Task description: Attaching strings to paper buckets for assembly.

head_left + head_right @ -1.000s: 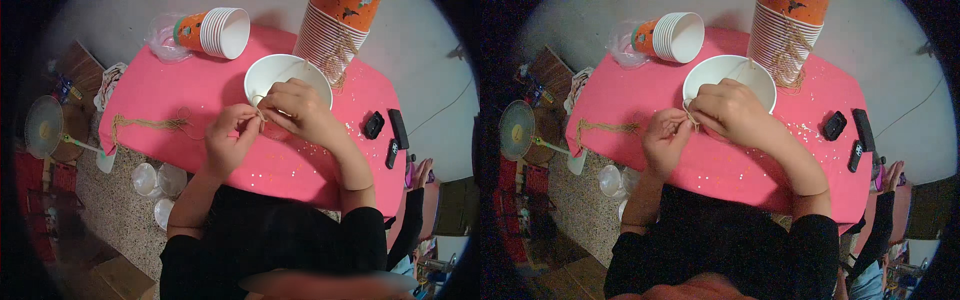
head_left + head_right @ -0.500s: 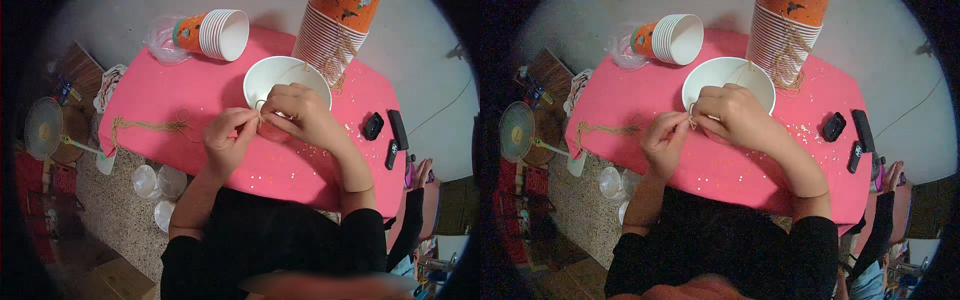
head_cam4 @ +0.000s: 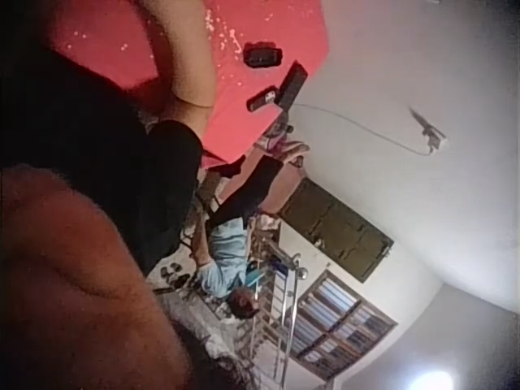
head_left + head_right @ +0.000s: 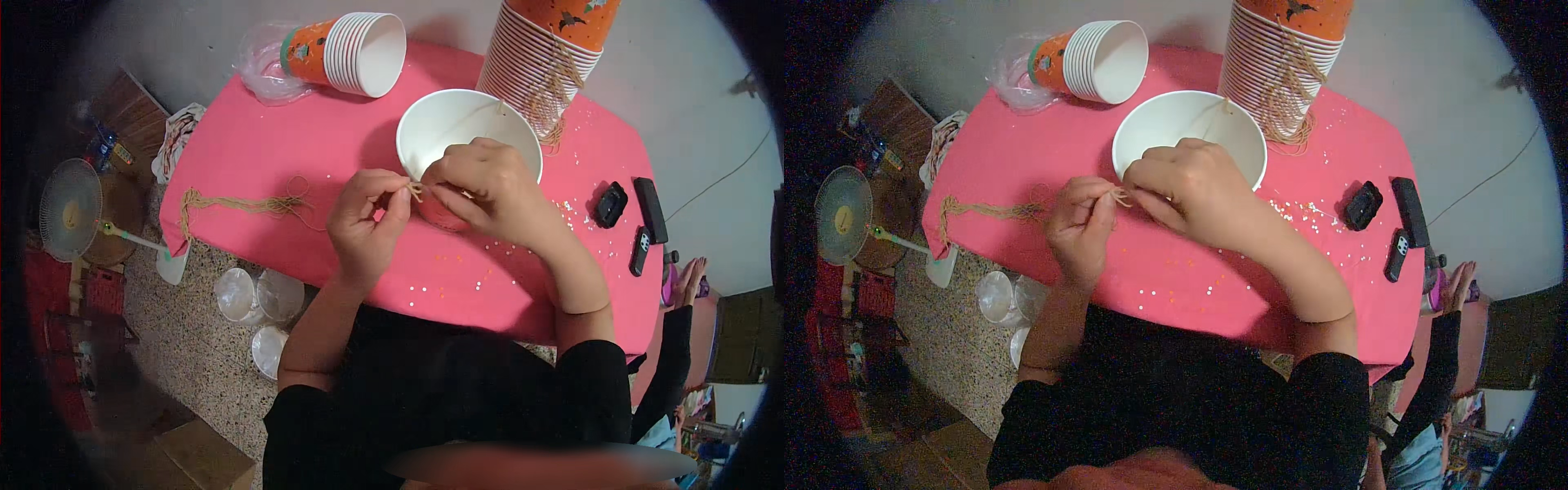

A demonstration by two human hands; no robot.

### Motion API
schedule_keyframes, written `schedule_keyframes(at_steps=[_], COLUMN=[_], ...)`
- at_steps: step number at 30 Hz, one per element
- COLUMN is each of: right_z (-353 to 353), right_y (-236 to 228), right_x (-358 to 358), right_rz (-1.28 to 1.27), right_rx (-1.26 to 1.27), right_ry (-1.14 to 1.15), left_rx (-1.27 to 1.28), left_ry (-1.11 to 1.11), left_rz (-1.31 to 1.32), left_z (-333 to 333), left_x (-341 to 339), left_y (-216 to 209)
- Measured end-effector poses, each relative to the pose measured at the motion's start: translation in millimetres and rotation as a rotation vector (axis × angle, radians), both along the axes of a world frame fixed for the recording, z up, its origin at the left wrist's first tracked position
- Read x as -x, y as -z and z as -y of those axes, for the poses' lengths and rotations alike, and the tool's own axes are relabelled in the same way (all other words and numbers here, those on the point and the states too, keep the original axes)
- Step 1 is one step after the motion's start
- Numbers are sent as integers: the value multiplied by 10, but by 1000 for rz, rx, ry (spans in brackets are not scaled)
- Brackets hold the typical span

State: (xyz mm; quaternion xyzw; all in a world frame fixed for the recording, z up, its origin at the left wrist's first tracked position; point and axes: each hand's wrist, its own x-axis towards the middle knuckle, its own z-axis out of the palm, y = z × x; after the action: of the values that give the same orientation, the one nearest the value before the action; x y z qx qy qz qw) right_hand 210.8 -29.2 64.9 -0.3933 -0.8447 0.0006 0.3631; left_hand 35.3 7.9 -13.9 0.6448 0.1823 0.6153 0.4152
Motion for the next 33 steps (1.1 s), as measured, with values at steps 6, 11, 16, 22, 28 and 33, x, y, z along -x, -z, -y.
schedule_keyframes(at_steps=[6,11,16,22,28,33], right_z=[-6,-6,-9,-11,-50,-35], right_y=[-23,-45,-40,-47,17,1], right_x=[-2,-44,-41,-61,-46,-35], right_rz=[40,97,129,155,120,81], right_rx=[-54,-103,-159,-159,-207,-120], right_ry=[8,34,38,-22,-3,12], left_rx=[109,144,104,142,110,-21], left_ry=[139,171,193,239,346,219], left_rz=[40,50,-60,-45,2,-86], left_z=[-9,-18,-57,-66,-66,-79], left_x=[6,-47,-20,-17,-4,12], left_y=[17,-33,-1,-47,-75,-56])
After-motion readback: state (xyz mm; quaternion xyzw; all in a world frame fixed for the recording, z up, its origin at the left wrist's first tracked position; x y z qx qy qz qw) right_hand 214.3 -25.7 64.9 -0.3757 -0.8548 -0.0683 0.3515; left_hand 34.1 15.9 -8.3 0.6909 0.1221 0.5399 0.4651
